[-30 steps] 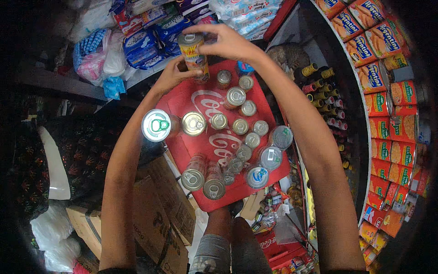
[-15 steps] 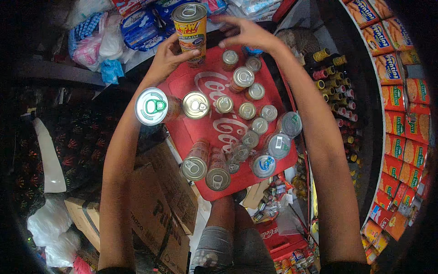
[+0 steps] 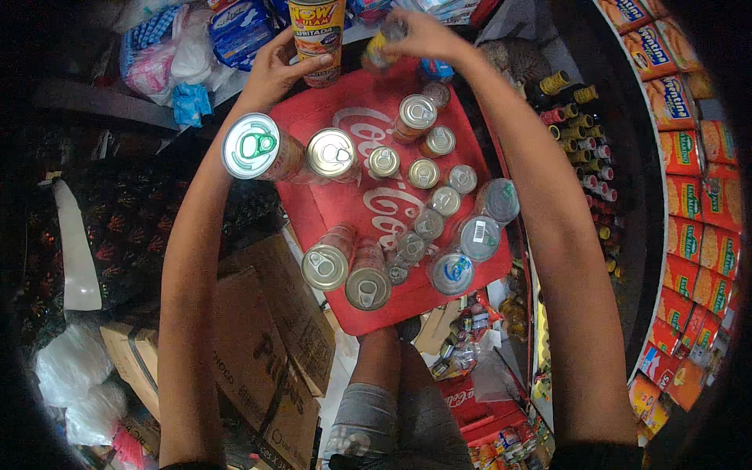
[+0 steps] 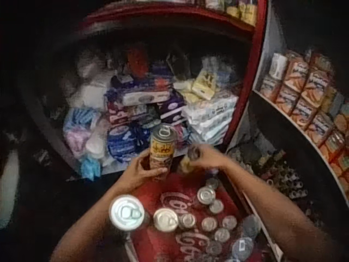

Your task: Restocking and organizing various canned food products on store shelves.

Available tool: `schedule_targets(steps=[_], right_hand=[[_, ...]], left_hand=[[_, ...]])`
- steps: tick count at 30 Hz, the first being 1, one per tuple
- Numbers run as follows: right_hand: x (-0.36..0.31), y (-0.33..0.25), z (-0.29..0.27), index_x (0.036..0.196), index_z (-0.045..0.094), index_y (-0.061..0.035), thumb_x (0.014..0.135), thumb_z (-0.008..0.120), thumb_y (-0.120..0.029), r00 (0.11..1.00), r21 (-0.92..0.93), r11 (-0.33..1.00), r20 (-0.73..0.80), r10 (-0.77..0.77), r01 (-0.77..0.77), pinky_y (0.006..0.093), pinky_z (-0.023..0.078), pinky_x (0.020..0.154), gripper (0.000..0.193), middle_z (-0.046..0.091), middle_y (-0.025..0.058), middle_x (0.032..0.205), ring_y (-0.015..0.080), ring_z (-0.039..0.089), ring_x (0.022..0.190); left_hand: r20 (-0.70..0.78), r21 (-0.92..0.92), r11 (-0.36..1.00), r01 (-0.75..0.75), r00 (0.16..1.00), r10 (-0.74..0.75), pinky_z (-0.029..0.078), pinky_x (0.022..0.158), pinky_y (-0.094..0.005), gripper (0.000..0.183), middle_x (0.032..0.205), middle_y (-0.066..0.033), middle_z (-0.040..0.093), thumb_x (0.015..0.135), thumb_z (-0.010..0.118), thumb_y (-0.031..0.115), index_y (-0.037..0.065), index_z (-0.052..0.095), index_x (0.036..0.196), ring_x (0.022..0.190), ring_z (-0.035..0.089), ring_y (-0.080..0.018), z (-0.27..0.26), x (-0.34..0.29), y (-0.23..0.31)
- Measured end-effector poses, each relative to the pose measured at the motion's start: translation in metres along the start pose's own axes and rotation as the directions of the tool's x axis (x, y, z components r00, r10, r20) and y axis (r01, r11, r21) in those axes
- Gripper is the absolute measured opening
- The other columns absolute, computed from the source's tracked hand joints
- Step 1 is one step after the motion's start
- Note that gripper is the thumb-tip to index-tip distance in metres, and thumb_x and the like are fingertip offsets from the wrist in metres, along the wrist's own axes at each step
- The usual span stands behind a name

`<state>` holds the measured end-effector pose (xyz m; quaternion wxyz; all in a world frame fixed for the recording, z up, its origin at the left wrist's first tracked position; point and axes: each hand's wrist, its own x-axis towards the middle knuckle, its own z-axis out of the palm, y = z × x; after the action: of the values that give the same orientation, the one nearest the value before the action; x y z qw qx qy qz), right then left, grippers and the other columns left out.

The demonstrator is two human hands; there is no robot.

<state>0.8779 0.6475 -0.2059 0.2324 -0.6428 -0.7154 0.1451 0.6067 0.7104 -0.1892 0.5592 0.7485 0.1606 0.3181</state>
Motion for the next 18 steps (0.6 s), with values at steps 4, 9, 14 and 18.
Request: schedule_targets(steps=[4, 9, 14, 18], right_hand=[[0.011, -0.088, -0.093, 0.13, 0.047, -0.0007, 0.085, 0.064, -0.039, 0.995, 0.302, 0.953, -0.099, 0.018, 0.012, 0.0326, 0.046, 0.085, 0.061, 0.058, 0.0139, 0.117, 0.0212, 0.056, 0.102], [-0.009, -0.181, -0.188, 0.122, 0.056, -0.0008, 0.09, 0.058, -0.039, 0.857, 0.292, 0.918, -0.507, -0.088, 0.267, 0.0317, 0.048, 0.078, 0.05, 0.063, 0.0101, 0.107, 0.0184, 0.059, 0.095], [-0.034, -0.229, -0.246, 0.12, 0.056, -0.002, 0.091, 0.057, -0.041, 0.685, 0.059, 0.912, -0.68, -0.261, 0.405, 0.0322, 0.049, 0.077, 0.049, 0.062, 0.0108, 0.109, 0.0192, 0.06, 0.096], [-0.062, -0.29, -0.278, 0.12, 0.056, -0.0021, 0.089, 0.057, -0.047, 0.629, -0.002, 0.836, -0.657, -0.415, 0.549, 0.0298, 0.051, 0.069, 0.054, 0.062, 0.0138, 0.102, 0.0191, 0.063, 0.085]], left_hand=[[-0.025, 0.071, 0.997, 0.014, 1.0, -0.012, 0.044, 0.094, -0.0332, 0.049, 0.113, -0.0075, 0.062, 0.077, 0.075, 0.015, 0.004, 0.054, 0.12, 0.106, 0.057, -0.0169, -0.018, -0.006, 0.019], [-0.004, 0.04, 0.998, -0.056, 0.998, 0.056, 0.047, 0.085, -0.0321, 0.042, 0.108, -0.0076, 0.063, 0.081, 0.071, 0.015, 0.002, 0.055, 0.117, 0.096, 0.06, -0.0164, -0.022, 0.011, 0.085], [-0.043, 0.003, 0.998, -0.068, 0.997, 0.068, 0.05, 0.067, -0.0308, 0.046, 0.096, -0.0051, 0.063, 0.08, 0.073, 0.012, 0.001, 0.051, 0.12, 0.079, 0.06, -0.0138, 0.01, 0.005, 0.177], [-0.036, 0.147, 0.976, -0.162, 0.985, 0.169, 0.046, 0.084, -0.0312, 0.04, 0.104, -0.0063, 0.063, 0.083, 0.07, 0.018, 0.002, 0.056, 0.116, 0.094, 0.058, -0.0143, 0.013, -0.025, 0.221]])
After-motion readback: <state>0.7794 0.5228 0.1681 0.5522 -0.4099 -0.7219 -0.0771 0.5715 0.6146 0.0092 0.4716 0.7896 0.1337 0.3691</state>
